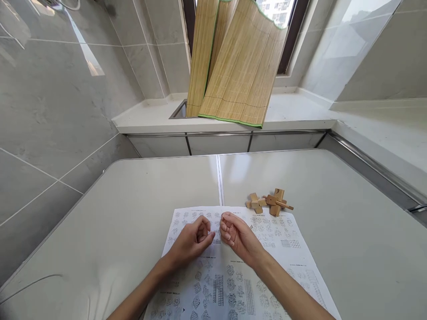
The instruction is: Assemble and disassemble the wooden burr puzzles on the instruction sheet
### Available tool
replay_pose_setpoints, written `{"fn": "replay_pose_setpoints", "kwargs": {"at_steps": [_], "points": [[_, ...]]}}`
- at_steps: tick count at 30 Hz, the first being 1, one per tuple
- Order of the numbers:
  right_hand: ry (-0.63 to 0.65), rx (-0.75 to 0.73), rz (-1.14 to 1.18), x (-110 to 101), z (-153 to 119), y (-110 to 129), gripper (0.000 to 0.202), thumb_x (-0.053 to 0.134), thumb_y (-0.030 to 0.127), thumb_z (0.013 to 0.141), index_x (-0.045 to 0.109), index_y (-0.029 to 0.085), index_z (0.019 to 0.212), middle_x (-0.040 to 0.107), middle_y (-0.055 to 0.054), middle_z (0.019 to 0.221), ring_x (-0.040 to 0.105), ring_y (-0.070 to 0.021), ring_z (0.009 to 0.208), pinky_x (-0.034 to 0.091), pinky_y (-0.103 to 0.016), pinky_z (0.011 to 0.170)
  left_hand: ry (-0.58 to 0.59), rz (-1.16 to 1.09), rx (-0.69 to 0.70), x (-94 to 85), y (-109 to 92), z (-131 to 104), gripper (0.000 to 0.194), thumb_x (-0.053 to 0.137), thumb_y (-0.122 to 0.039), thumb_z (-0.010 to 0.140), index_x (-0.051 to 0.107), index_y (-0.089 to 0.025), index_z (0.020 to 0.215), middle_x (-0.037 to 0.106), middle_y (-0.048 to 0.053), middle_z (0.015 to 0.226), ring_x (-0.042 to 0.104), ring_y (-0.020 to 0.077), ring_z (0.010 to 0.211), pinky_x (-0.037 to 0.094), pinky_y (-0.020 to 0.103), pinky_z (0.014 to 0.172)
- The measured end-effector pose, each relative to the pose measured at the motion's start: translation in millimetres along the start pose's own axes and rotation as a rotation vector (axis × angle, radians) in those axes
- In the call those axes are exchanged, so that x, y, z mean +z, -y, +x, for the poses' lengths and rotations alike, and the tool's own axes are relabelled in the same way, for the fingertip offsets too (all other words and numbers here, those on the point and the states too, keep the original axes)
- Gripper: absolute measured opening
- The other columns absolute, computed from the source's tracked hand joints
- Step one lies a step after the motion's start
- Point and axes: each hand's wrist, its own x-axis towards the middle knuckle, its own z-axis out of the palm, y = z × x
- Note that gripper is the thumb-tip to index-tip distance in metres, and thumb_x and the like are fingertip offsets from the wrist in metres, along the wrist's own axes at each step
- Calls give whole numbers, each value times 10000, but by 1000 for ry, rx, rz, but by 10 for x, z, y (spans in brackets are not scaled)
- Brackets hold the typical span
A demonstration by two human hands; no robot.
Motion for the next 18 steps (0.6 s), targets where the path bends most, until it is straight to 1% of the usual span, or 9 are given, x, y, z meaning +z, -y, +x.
{"fn": "replay_pose_setpoints", "kwargs": {"at_steps": [2,5,8,12,18], "points": [[-13,9,-3,2,-4,13,274,837,310,887,608,175,819,571,47,688,459,-47,489,364,-132,410,2,-24,-3,-32,6,32,198,558,-319,949,442,-229,815,411,-82,647,377,109,578,321,235,559],[-31,30,-9,5,-13,30,277,830,328,897,606,182,826,576,45,692,468,-53,494,364,-136,408,28,-39,7,-71,21,35,309,540,-278,919,329,-232,698,312,-79,630,282,105,584,278,244,555],[-45,51,-16,0,-18,46,282,828,346,897,604,188,835,580,44,695,473,-58,497,358,-142,405,48,-38,14,-65,56,10,363,534,-234,863,237,-231,654,217,-76,612,209,105,586,234,259,555],[-48,65,-32,-19,-10,73,285,828,368,893,615,189,831,582,43,697,476,-61,500,365,-149,411,43,-31,13,-26,106,5,363,514,-199,813,193,-228,647,173,-70,621,167,108,598,203,271,563],[-30,97,-64,-45,26,100,270,814,394,900,654,179,865,600,34,697,476,-67,504,370,-151,416,35,-27,19,-31,102,34,357,508,-178,804,194,-227,643,167,-71,617,163,106,594,196,271,564]]}}
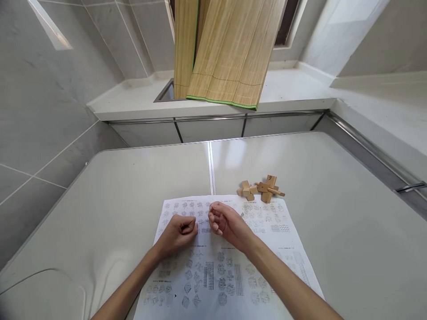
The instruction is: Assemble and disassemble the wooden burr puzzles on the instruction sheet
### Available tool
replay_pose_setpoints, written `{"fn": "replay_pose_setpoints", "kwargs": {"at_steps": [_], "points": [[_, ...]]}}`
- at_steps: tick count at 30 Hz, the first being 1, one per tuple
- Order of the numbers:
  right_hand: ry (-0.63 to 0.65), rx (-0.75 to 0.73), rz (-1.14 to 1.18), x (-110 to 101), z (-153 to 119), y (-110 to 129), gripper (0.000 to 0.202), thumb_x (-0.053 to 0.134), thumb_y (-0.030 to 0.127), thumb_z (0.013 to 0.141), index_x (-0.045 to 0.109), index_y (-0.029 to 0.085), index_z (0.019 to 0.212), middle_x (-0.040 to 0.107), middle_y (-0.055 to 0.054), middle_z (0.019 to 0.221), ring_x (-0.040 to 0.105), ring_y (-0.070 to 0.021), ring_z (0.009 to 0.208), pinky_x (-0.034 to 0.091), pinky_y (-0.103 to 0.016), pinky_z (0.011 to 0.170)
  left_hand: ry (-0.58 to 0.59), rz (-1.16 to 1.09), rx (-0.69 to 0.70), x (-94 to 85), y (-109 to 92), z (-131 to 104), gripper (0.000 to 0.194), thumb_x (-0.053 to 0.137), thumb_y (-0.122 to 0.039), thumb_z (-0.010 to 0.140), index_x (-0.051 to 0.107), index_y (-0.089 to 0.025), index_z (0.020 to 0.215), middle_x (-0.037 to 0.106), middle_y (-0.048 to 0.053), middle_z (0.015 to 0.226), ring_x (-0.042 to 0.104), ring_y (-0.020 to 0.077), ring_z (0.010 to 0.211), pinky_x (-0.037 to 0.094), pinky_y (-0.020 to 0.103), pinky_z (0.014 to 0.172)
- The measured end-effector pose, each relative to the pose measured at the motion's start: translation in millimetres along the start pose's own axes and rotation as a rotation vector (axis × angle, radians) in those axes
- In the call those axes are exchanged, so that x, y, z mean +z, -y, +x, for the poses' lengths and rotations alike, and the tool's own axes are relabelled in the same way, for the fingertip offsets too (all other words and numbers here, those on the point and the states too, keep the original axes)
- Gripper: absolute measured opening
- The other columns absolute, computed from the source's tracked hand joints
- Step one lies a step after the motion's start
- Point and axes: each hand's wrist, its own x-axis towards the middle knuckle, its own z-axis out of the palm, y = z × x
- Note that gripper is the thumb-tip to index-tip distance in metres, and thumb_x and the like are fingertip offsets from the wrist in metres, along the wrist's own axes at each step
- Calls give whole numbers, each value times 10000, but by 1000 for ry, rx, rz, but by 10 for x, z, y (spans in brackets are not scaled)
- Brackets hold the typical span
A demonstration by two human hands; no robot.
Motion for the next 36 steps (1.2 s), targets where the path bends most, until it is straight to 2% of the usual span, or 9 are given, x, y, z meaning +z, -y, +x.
{"fn": "replay_pose_setpoints", "kwargs": {"at_steps": [9,22,36], "points": [[31,52,-30,29,-5,45,267,797,401,922,671,175,858,619,21,723,499,-71,524,409,-168,471,-14,-20,3,-8,-8,3,381,510,-173,843,183,-230,657,164,-74,613,173,100,583,206,264,551],[44,88,-35,-3,19,69,272,798,428,922,689,185,867,606,8,760,477,-87,553,394,-220,528,-21,-70,21,-15,54,-7,330,488,-117,750,193,-229,654,166,-79,611,160,99,591,186,254,542],[56,99,-48,0,21,86,280,790,433,926,690,180,861,613,1,767,494,-92,566,390,-226,541,-24,-76,25,-8,32,-2,315,483,-105,744,210,-227,643,184,-83,593,172,92,576,192,246,530]]}}
